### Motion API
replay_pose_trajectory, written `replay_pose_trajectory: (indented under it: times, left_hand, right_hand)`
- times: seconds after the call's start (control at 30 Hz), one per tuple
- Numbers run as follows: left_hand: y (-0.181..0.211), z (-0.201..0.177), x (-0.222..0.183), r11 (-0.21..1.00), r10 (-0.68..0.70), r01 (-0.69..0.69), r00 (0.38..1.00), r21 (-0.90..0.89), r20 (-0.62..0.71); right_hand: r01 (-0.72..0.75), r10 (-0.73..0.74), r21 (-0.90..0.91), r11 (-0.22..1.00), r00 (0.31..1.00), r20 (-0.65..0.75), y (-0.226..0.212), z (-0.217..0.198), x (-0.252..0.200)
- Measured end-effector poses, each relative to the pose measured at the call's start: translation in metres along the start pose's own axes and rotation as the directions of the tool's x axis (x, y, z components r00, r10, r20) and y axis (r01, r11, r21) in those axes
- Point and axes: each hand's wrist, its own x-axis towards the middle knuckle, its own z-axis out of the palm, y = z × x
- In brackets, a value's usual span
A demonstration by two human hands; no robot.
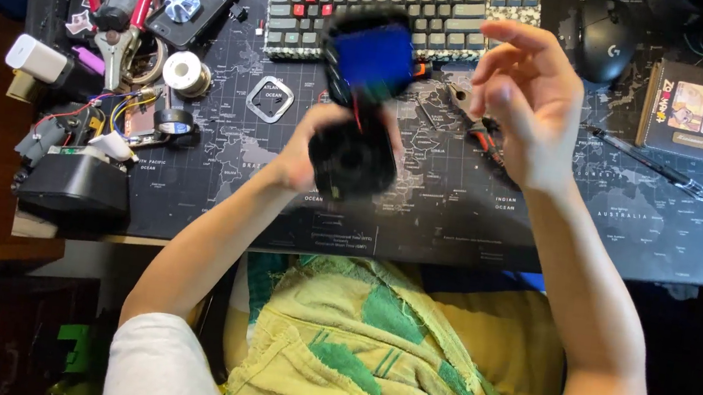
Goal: Disassembling a small electronic device module to inspect and repair internal components using hand tools.
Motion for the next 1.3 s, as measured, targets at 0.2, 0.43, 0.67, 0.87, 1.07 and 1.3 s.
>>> replay_pose_trajectory:
  times: [0.2,0.43,0.67,0.87,1.07,1.3]
  left_hand:
    - [-0.019,-0.042,-0.005,0.984,0.153,-0.135,0.975,0.116,-0.162]
    - [-0.013,-0.038,-0.006,0.957,0.192,-0.100,0.921,0.271,-0.339]
    - [-0.018,-0.036,-0.005,0.918,0.126,-0.002,0.950,0.397,-0.287]
    - [-0.037,-0.023,-0.005,0.885,0.068,0.052,0.969,0.464,-0.238]
    - [-0.188,-0.156,-0.081,0.924,0.260,-0.217,0.960,0.316,-0.100]
    - [-0.123,-0.108,-0.058,0.781,-0.210,0.331,0.938,0.529,-0.277]
  right_hand:
    - [0.375,-0.167,-0.825,0.423,0.927,0.336,0.040,0.004,0.007]
    - [0.340,0.083,-0.932,0.122,0.933,0.351,0.086,0.008,-0.010]
    - [0.207,-0.049,-0.798,0.565,0.975,0.219,0.052,0.015,-0.002]
    - [0.232,-0.233,-0.467,0.853,0.971,0.056,0.016,0.028,-0.002]
    - [0.265,-0.259,-0.161,0.951,0.964,0.058,0.016,0.046,-0.006]
    - [0.235,-0.228,-0.023,0.972,0.959,0.171,0.011,0.051,-0.015]
